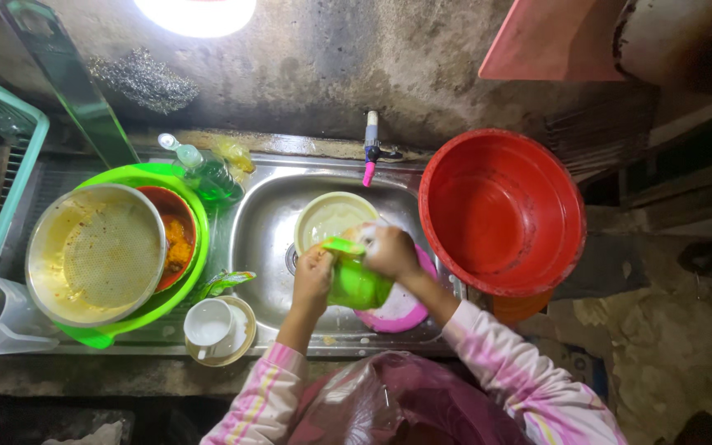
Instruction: The person washes dishes at a kitchen sink, scrubbing a green plastic cup with a sponge under running water, then rinsing it and setting it in a red basin. They then scrub a metal colander and a plate, and finally scrape leftover food scraps from the colander into a plastic bag.
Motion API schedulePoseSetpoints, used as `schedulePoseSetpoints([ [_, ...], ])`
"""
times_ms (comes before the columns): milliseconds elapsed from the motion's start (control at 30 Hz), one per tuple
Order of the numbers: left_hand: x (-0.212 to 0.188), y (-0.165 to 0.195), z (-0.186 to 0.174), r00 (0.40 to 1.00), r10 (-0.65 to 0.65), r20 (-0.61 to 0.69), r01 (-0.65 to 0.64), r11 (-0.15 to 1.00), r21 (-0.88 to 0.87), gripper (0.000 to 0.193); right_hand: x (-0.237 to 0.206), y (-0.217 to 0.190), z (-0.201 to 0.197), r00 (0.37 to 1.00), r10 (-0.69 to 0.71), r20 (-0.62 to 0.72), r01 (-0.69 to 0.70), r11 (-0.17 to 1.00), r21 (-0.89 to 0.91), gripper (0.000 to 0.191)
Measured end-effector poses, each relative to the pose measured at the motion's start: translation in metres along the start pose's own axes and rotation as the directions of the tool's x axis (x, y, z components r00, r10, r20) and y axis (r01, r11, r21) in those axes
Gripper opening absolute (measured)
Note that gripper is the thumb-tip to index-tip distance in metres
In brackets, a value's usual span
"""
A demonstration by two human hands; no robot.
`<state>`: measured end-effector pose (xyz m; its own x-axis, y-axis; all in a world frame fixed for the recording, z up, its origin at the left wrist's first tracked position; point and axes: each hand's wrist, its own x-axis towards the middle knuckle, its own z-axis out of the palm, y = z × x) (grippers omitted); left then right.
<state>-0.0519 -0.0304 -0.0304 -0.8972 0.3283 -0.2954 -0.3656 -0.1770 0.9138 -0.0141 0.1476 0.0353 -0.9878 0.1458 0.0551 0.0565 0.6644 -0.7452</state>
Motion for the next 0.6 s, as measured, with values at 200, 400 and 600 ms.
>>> schedulePoseSetpoints([
  [200,-0.013,0.014,-0.004,0.993,0.101,0.053,-0.078,0.937,-0.34,0.02,-0.03,-0.009,0.017,0.934,-0.331,-0.136,0.287,0.92,-0.268,0.02],
  [400,-0.025,0.029,-0.001,0.976,0.096,0.196,-0.097,0.995,-0.008,0.028,-0.016,-0.013,-0.019,0.982,0.182,0.058,-0.19,0.897,0.398,0.027],
  [600,-0.026,0.045,0.016,0.988,0.068,0.139,-0.149,0.648,0.747,0.016,0.006,-0.02,-0.03,0.923,0.27,0.275,-0.327,0.927,0.186,0.037],
])
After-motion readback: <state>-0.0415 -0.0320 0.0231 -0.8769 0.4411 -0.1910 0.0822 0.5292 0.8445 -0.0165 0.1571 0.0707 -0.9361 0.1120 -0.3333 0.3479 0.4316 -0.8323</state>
